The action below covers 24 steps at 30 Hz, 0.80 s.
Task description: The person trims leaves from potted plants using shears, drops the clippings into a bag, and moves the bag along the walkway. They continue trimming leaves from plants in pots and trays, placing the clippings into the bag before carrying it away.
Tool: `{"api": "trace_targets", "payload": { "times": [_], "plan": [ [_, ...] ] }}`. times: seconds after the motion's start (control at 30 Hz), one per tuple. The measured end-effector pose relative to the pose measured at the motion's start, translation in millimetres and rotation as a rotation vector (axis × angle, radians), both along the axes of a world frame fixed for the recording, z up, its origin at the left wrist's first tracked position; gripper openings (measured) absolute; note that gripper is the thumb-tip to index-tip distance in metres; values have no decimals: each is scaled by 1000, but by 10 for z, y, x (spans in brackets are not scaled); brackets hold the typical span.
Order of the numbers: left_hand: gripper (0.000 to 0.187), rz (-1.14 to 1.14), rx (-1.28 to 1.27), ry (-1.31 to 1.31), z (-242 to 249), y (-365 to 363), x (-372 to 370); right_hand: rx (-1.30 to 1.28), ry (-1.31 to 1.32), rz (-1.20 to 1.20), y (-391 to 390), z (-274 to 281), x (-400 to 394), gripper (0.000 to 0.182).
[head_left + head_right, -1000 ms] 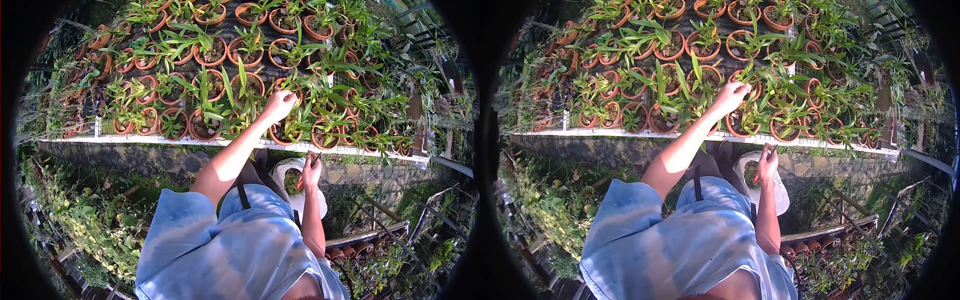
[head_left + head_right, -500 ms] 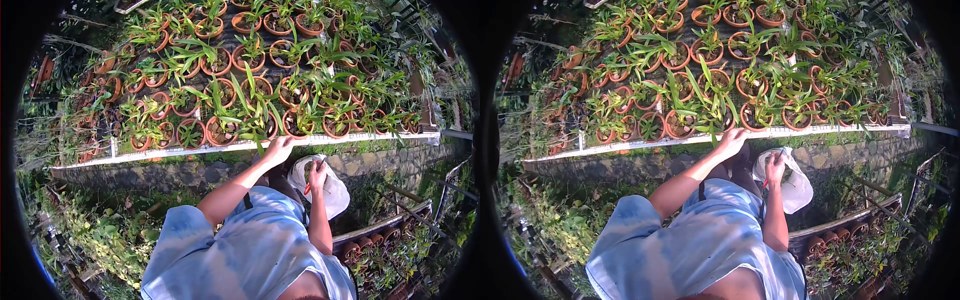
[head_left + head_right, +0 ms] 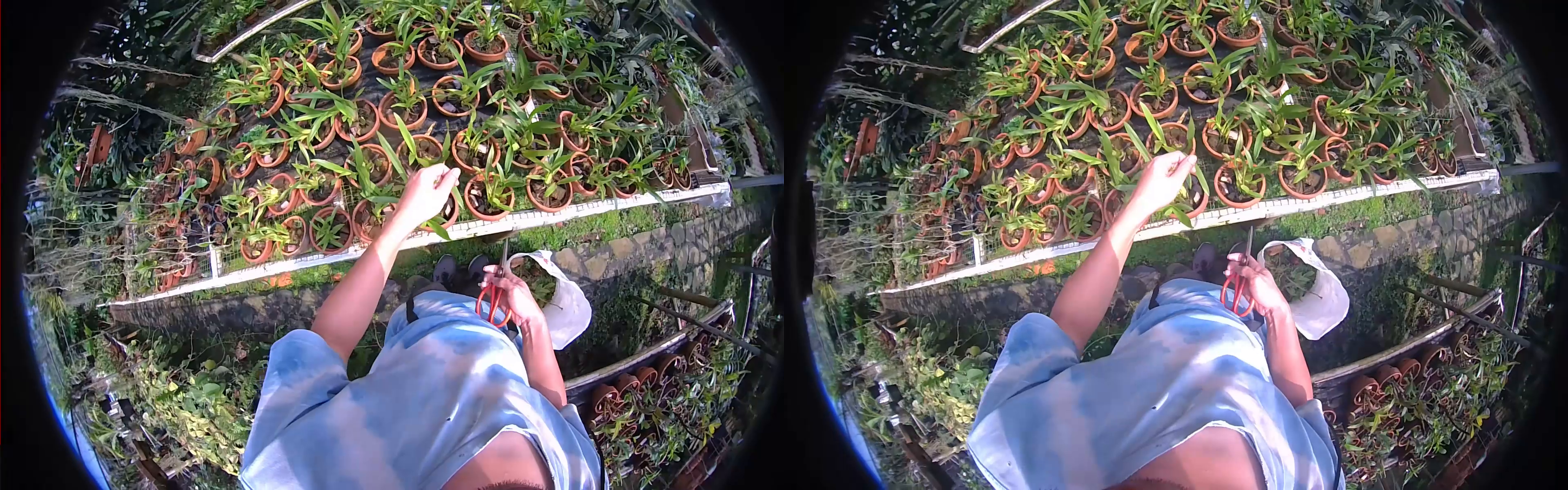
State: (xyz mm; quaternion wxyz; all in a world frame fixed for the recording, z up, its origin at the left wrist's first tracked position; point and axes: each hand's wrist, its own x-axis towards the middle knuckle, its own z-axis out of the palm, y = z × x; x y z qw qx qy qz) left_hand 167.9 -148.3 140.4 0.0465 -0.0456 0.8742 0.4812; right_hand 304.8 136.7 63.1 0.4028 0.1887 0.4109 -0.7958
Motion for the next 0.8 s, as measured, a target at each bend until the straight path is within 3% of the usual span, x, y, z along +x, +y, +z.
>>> {"api": "trace_targets", "payload": {
  "times": [0.1, 0.2, 0.27, 0.33, 0.4, 0.47, 0.6, 0.63, 0.73, 0.77, 0.8],
  "plan": [
    [37, 123, 128, 2, -202, 173, 171, -38, -80, 133, 79, 344, -145, 36],
    [35, 171, 126, -64, -245, 247, 194, -81, 19, 303, 204, 168, -225, 33],
    [34, 170, 129, -103, -327, 275, 212, -22, 106, 329, 193, 316, -401, 32],
    [36, 137, 181, 38, -265, 406, 272, 71, 176, 253, 79, 561, -604, 31],
    [39, 101, 308, -306, 86, 516, 284, 251, 481, 289, -39, 508, -849, 32],
    [40, -7, 351, -197, 56, 626, 283, 445, 621, 454, -205, 695, -1091, 34],
    [35, 175, 283, -95, 255, 838, 233, 564, 967, 328, -565, 712, -1236, 30],
    [38, 240, 158, 4, 259, 843, 205, 644, 918, 352, -613, 781, -1262, 29],
    [42, 312, 147, 57, 191, 714, 63, 696, 913, 308, -647, 945, -1326, 38],
    [44, 313, 193, 60, 164, 660, 13, 647, 888, 329, -629, 934, -1374, 35],
    [44, 292, 101, 99, 250, 627, -22, 414, 718, 348, -596, 941, -1423, 30]
  ]
}}
